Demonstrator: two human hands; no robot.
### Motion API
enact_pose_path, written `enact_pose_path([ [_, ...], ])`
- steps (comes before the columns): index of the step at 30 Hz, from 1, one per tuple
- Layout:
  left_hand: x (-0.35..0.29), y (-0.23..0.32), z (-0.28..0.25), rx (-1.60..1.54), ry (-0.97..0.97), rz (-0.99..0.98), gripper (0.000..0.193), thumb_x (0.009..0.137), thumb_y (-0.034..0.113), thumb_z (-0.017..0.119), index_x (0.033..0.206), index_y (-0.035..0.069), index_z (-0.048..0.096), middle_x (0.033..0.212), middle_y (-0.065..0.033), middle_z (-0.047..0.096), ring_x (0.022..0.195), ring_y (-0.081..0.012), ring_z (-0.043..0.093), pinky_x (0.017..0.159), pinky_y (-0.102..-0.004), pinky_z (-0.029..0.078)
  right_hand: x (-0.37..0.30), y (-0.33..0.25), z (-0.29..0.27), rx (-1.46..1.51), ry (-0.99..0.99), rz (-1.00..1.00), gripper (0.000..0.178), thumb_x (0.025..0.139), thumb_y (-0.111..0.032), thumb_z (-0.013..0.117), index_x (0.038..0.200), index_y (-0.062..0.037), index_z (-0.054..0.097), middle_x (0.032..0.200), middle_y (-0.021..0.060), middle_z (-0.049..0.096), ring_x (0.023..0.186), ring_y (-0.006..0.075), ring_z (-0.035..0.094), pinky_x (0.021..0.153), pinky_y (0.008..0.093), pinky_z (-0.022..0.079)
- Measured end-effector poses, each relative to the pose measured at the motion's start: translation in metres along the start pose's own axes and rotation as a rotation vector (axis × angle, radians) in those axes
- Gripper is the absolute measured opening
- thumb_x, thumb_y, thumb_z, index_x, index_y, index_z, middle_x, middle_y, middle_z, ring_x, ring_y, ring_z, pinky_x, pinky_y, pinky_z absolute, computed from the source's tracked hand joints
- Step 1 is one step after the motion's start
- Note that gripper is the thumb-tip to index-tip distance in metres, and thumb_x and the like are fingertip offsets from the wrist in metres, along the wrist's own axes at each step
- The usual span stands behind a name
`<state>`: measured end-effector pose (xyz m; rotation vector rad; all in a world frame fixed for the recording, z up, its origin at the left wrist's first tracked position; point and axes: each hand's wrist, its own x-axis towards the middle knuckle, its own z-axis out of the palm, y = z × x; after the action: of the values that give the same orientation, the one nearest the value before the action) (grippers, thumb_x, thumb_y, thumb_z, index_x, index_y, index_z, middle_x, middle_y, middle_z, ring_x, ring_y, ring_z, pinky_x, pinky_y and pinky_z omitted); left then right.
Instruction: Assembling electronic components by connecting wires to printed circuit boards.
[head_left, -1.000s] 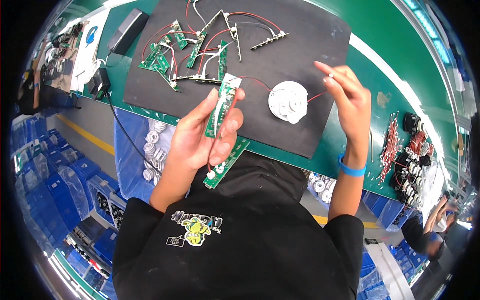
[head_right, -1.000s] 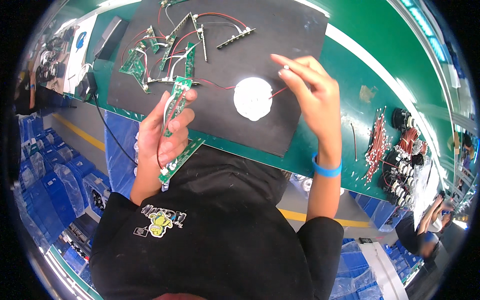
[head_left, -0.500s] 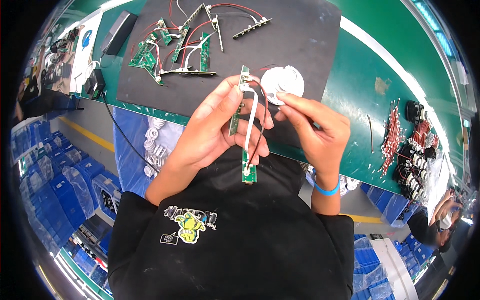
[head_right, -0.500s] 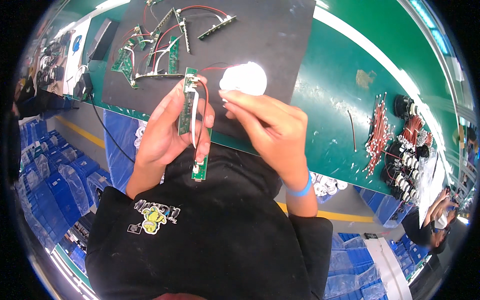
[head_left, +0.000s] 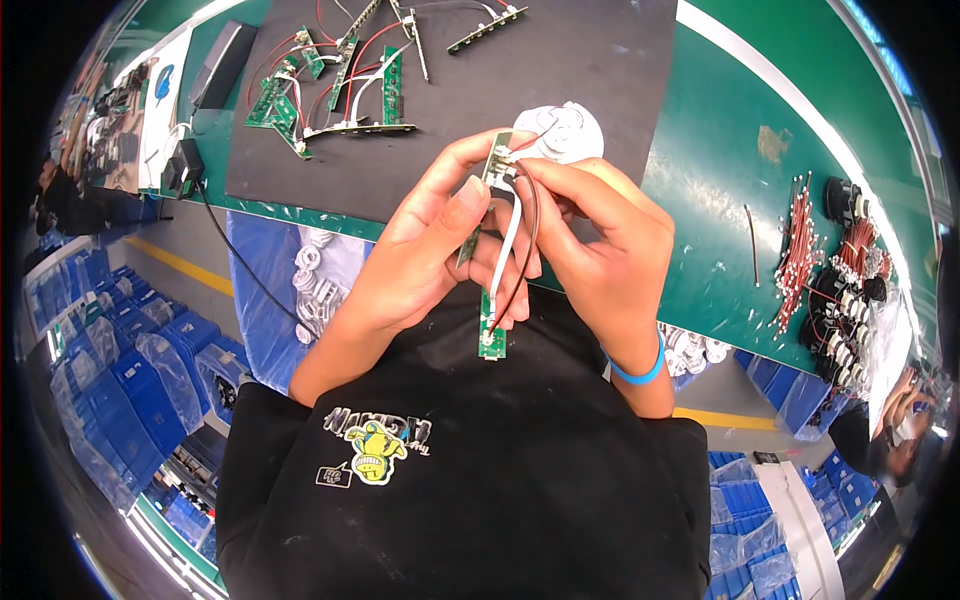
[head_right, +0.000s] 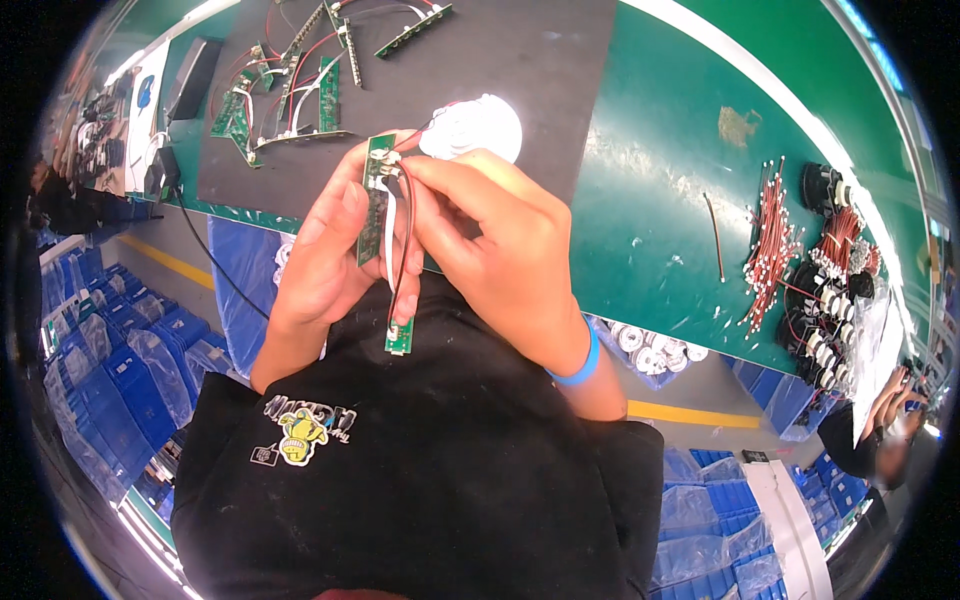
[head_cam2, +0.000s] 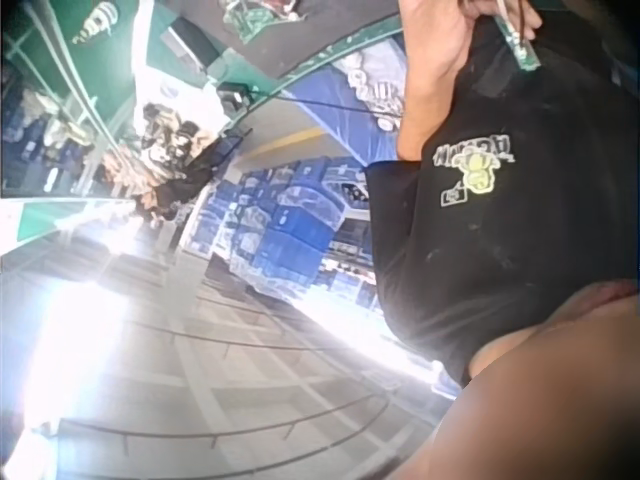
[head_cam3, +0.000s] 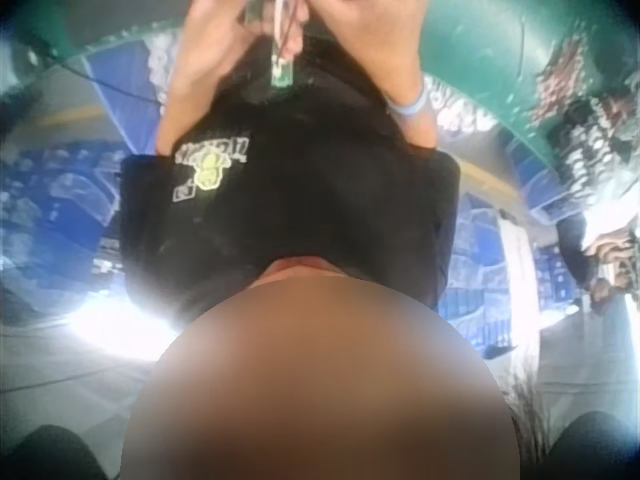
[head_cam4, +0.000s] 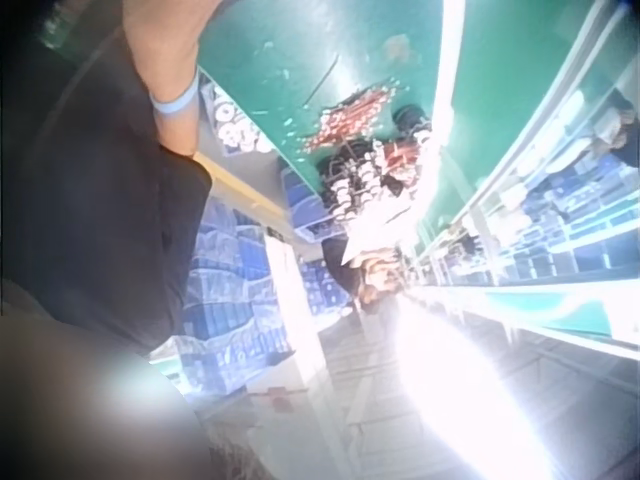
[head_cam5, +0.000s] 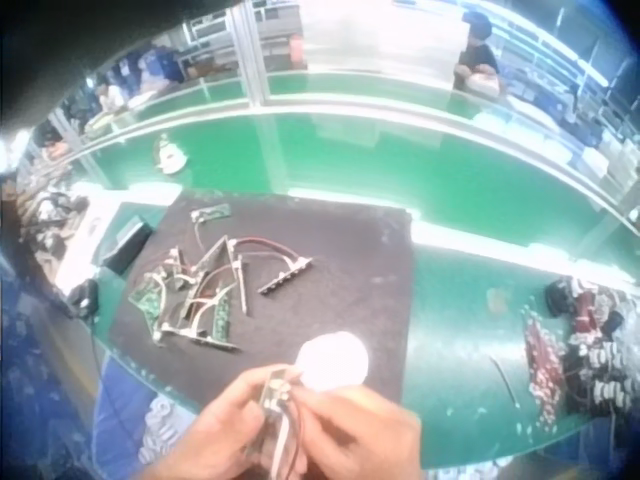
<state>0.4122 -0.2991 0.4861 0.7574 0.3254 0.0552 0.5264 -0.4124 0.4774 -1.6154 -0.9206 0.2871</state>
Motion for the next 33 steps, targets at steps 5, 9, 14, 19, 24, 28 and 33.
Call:
enact_pose_path([
  [5, 0.001, -0.002, 0.002, 0.046, 0.026, 0.010, 0.052, 0.098, 0.034, 0.041, 0.140, 0.010, 0.024, 0.078, -0.0181, 0.059, 0.056, -0.0262, 0.062, 0.049, -0.0345, 0.054, -0.001, 0.001, 0.006, 0.107, 0.048, 0.051, 0.015, 0.076, 0.007, 0.067, 0.091, 0.0033, 0.068, 0.076, 0.0075, 0.064, 0.064, 0.0099, 0.061, 0.056, 0.0207, 0.049],
  [9, -0.001, 0.000, 0.000, 0.057, 0.041, -0.016, 0.051, 0.098, 0.033, 0.042, 0.141, 0.010, 0.026, 0.076, -0.0149, 0.059, 0.056, -0.0229, 0.062, 0.046, -0.0300, 0.051, -0.001, 0.003, 0.004, 0.063, 0.016, 0.031, 0.014, 0.077, 0.006, 0.067, 0.090, 0.0029, 0.068, 0.073, 0.0066, 0.064, 0.062, 0.0091, 0.060, 0.054, 0.0201, 0.048],
  [14, -0.003, 0.000, 0.007, 0.144, 0.154, -0.001, 0.052, 0.098, 0.034, 0.042, 0.142, 0.009, 0.029, 0.075, -0.0109, 0.058, 0.053, -0.0176, 0.059, 0.043, -0.0258, 0.048, 0.004, 0.000, 0.004, 0.082, -0.006, 0.024, 0.013, 0.075, 0.004, 0.069, 0.088, 0.0017, 0.068, 0.069, 0.0050, 0.062, 0.059, 0.0083, 0.059, 0.051, 0.0192, 0.046],
  [19, -0.004, 0.003, 0.009, 0.187, 0.221, -0.023, 0.051, 0.099, 0.032, 0.041, 0.141, 0.005, 0.031, 0.070, -0.0029, 0.051, 0.046, -0.0084, 0.047, 0.042, -0.0212, 0.042, 0.005, 0.004, 0.005, 0.026, -0.019, 0.001, 0.013, 0.074, 0.004, 0.069, 0.087, 0.0015, 0.067, 0.066, 0.0041, 0.060, 0.054, 0.0066, 0.054, 0.046, 0.0193, 0.041],
  [24, -0.003, 0.002, 0.005, 0.233, 0.176, -0.003, 0.049, 0.099, 0.028, 0.041, 0.141, 0.005, 0.032, 0.067, -0.0013, 0.049, 0.045, -0.0052, 0.042, 0.042, -0.0198, 0.040, 0.005, 0.004, 0.005, 0.029, -0.027, -0.007, 0.012, 0.072, 0.002, 0.067, 0.083, -0.0017, 0.064, 0.064, 0.0067, 0.054, 0.050, 0.0167, 0.055, 0.045, 0.0272, 0.042],
  [28, 0.002, 0.001, 0.010, 0.252, 0.211, -0.019, 0.048, 0.099, 0.026, 0.042, 0.140, 0.004, 0.033, 0.065, -0.0011, 0.048, 0.045, -0.0053, 0.042, 0.043, -0.0198, 0.039, 0.005, 0.005, 0.003, 0.050, -0.021, 0.033, 0.010, 0.074, 0.000, 0.066, 0.083, -0.0019, 0.063, 0.065, 0.0076, 0.055, 0.052, 0.0193, 0.056, 0.046, 0.0291, 0.043],
  [33, 0.014, 0.022, 0.001, 0.512, 0.102, 0.054, 0.051, 0.098, 0.033, 0.040, 0.135, -0.003, 0.038, 0.062, -0.0028, 0.048, 0.045, -0.0082, 0.045, 0.039, -0.0205, 0.036, 0.003, 0.011, -0.015, 0.205, -0.059, 0.074, 0.019, 0.074, -0.002, 0.069, 0.093, -0.0016, 0.065, 0.076, 0.0085, 0.063, 0.060, 0.0147, 0.061, 0.052, 0.0262, 0.046],
])
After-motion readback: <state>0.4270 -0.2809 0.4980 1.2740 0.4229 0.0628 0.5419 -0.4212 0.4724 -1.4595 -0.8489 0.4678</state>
